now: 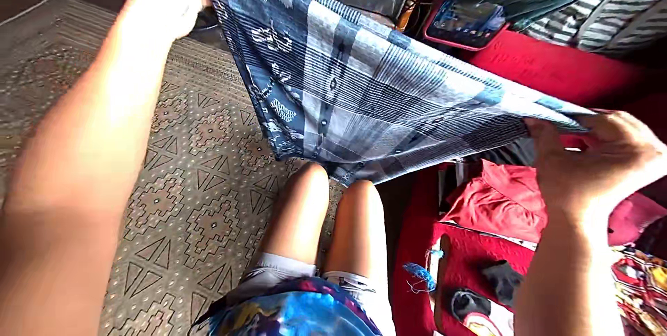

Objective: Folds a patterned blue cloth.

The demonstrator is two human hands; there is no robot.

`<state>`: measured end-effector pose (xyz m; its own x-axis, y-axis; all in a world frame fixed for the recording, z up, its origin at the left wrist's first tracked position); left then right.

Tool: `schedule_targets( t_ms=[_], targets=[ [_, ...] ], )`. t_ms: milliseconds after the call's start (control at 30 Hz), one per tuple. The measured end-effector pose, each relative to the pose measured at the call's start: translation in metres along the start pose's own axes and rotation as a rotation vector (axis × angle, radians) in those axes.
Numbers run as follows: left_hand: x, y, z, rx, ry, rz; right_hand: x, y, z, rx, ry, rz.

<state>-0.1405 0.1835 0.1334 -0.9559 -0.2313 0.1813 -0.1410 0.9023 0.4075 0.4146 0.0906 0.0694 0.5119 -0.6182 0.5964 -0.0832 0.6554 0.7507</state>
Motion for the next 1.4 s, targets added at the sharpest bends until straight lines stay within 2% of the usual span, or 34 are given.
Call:
schedule_targets(
  t_ms=[133,267,333,433,500,567,633,700,800,867,933,1000,1067,1133,1167,1200,1300,1333,1400],
  targets=[
    [-0.002,-0.015,0.020,0.078,0.065,0.023,-0.004,0.013,0.002,-0.056,-0.021,0.062],
    [-0.007,-0.034,0.016,0.003,0.095,0.058,-0.007,0.000,-0.021,-0.168,-0.094,0.178],
    [-0.018,-0.048,-0.004,-0.096,0.129,0.097,-0.008,-0.013,-0.036,-0.241,-0.100,0.213],
    [-0.050,-0.078,-0.042,-0.388,0.131,0.246,-0.011,-0.038,-0.038,-0.381,-0.117,0.311],
    [-0.082,-0.110,-0.070,-0.572,0.136,0.365,-0.006,-0.059,-0.020,-0.304,0.022,0.361],
    [-0.123,-0.150,-0.086,-0.622,0.062,0.510,-0.002,-0.082,0.020,-0.154,0.332,0.365],
    [-0.170,-0.188,-0.079,-0.596,0.000,0.657,-0.005,-0.102,0.065,-0.087,0.723,0.446],
    [-0.215,-0.214,-0.057,-0.513,-0.048,0.796,-0.014,-0.123,0.092,-0.158,0.917,0.513],
    [-0.266,-0.244,-0.019,-0.297,-0.113,0.910,-0.027,-0.163,0.080,-0.300,0.720,0.447],
    [-0.275,-0.263,0.001,-0.193,-0.178,0.952,-0.017,-0.181,0.058,-0.333,0.684,0.467],
    [-0.265,-0.279,0.024,-0.174,-0.187,0.965,-0.005,-0.202,0.036,-0.400,0.801,0.532],
    [-0.240,-0.292,0.055,-0.172,-0.086,0.884,0.007,-0.232,0.021,-0.498,0.767,0.625],
    [-0.200,-0.293,0.088,-0.105,0.126,0.709,0.014,-0.246,0.016,-0.577,0.422,0.860],
    [-0.151,-0.289,0.124,0.044,0.339,0.494,0.008,-0.248,0.020,-0.694,0.045,1.205],
    [-0.126,-0.287,0.141,0.139,0.397,0.403,0.007,-0.249,0.022,-0.737,-0.091,1.279],
    [-0.102,-0.288,0.159,0.237,0.420,0.327,0.009,-0.248,0.027,-0.751,-0.158,1.243],
    [-0.044,-0.307,0.213,0.427,0.427,0.224,0.006,-0.226,0.049,-0.540,-0.029,0.788],
    [-0.034,-0.317,0.225,0.486,0.440,0.231,-0.001,-0.216,0.056,-0.493,0.042,0.712],
    [-0.031,-0.332,0.242,0.662,0.408,0.269,-0.026,-0.199,0.070,-0.416,0.145,0.698]
  ],
)
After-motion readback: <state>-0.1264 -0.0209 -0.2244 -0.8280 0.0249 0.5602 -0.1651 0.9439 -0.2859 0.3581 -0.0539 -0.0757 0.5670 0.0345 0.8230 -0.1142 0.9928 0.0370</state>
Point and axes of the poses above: each hand's wrist, its own y-axis towards the middle knuckle, its own x-axis out of the back of the hand, z = x × y, the point moved 1 cm from there along y, towards the middle knuckle, and after that the axes turned 3 degrees about y, right-handed, at the moved point
